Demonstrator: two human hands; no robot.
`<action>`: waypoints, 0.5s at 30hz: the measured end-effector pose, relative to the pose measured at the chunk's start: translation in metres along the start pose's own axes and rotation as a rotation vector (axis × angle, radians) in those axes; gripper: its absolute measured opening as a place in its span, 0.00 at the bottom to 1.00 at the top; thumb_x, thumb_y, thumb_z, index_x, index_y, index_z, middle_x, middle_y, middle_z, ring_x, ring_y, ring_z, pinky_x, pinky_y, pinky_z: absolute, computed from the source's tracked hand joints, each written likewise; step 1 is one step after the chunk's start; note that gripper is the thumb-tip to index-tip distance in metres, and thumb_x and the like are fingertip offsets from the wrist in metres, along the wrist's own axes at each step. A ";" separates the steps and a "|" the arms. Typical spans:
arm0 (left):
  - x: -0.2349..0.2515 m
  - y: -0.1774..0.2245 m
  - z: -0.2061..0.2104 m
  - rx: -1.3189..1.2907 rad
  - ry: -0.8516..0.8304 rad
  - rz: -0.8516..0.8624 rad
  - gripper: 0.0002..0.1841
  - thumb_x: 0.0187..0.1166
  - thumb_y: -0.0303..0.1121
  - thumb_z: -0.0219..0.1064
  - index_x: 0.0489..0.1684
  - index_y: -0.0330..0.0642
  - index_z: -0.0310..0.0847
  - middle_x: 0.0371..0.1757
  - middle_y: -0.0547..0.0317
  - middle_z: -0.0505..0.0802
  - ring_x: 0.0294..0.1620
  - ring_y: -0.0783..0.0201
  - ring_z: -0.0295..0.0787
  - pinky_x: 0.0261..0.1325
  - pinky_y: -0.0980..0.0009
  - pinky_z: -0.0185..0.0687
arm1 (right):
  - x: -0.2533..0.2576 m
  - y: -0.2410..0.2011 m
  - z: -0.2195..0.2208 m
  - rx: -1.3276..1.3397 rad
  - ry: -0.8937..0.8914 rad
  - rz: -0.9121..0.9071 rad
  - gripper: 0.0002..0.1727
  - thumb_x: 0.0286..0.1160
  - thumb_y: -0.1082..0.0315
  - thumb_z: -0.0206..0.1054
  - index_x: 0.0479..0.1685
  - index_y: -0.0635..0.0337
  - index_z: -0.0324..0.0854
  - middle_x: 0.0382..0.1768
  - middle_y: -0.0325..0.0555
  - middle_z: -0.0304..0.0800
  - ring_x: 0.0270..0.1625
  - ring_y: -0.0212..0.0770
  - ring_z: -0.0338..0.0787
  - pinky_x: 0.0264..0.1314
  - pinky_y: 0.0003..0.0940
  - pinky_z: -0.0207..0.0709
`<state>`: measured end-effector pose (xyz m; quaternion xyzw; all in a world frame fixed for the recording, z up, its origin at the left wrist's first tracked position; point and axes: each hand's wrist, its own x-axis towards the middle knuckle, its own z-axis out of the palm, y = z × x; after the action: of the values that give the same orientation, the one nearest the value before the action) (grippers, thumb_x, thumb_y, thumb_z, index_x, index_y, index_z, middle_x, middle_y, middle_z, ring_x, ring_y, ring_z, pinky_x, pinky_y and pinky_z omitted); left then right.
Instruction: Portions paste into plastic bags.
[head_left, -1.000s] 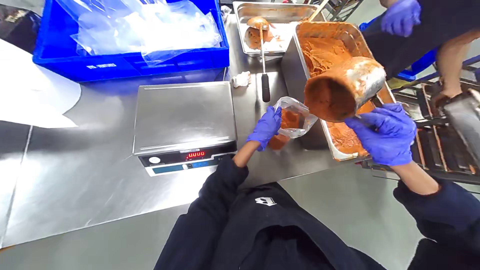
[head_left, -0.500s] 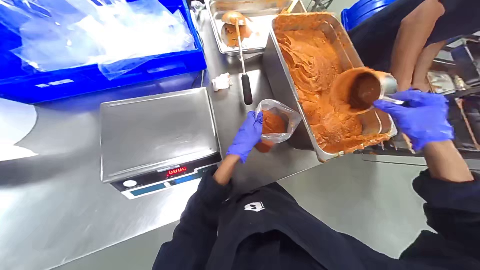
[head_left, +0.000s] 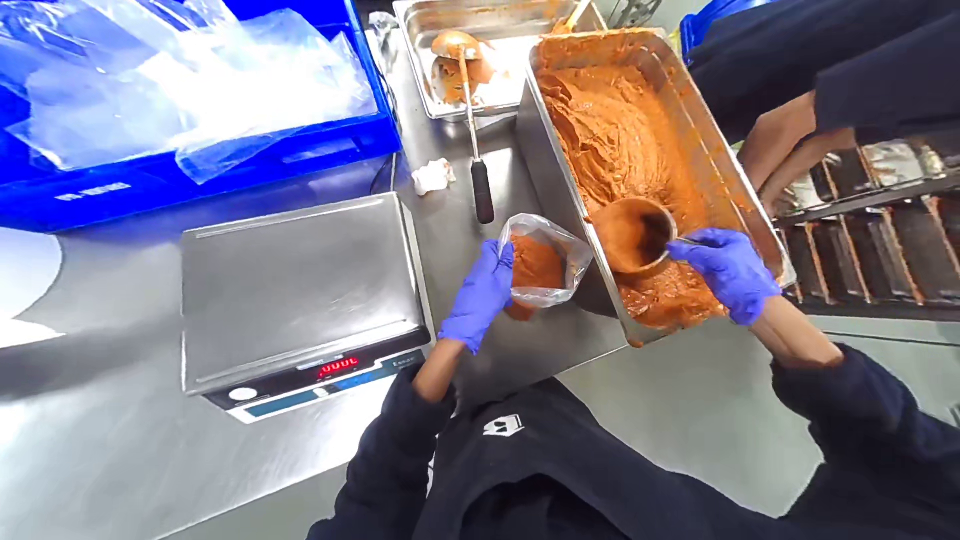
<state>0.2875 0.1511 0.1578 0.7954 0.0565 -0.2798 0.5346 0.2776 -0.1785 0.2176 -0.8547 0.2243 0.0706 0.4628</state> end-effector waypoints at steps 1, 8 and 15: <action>0.000 0.000 0.000 0.000 -0.003 0.006 0.25 0.97 0.46 0.39 0.79 0.37 0.63 0.47 0.44 0.86 0.36 0.57 0.86 0.41 0.58 0.85 | -0.003 0.010 -0.005 0.169 0.053 -0.003 0.06 0.70 0.73 0.69 0.29 0.50 0.81 0.19 0.23 0.82 0.19 0.19 0.76 0.23 0.17 0.72; -0.004 0.003 -0.003 -0.002 -0.008 0.023 0.26 0.96 0.46 0.39 0.80 0.36 0.63 0.46 0.44 0.87 0.35 0.57 0.87 0.44 0.58 0.84 | -0.024 0.014 -0.020 0.461 0.195 -0.225 0.17 0.70 0.78 0.65 0.21 0.41 0.83 0.18 0.20 0.87 0.17 0.16 0.77 0.23 0.12 0.72; -0.004 0.005 -0.006 -0.022 -0.039 0.019 0.26 0.97 0.46 0.37 0.76 0.34 0.65 0.46 0.42 0.86 0.38 0.55 0.86 0.46 0.57 0.84 | -0.066 -0.020 -0.026 0.115 0.291 -0.791 0.08 0.60 0.65 0.82 0.31 0.40 0.89 0.37 0.19 0.91 0.46 0.21 0.88 0.56 0.24 0.83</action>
<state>0.2885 0.1545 0.1654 0.7845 0.0415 -0.2894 0.5469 0.2259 -0.1696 0.2687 -0.8488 -0.0545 -0.2464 0.4646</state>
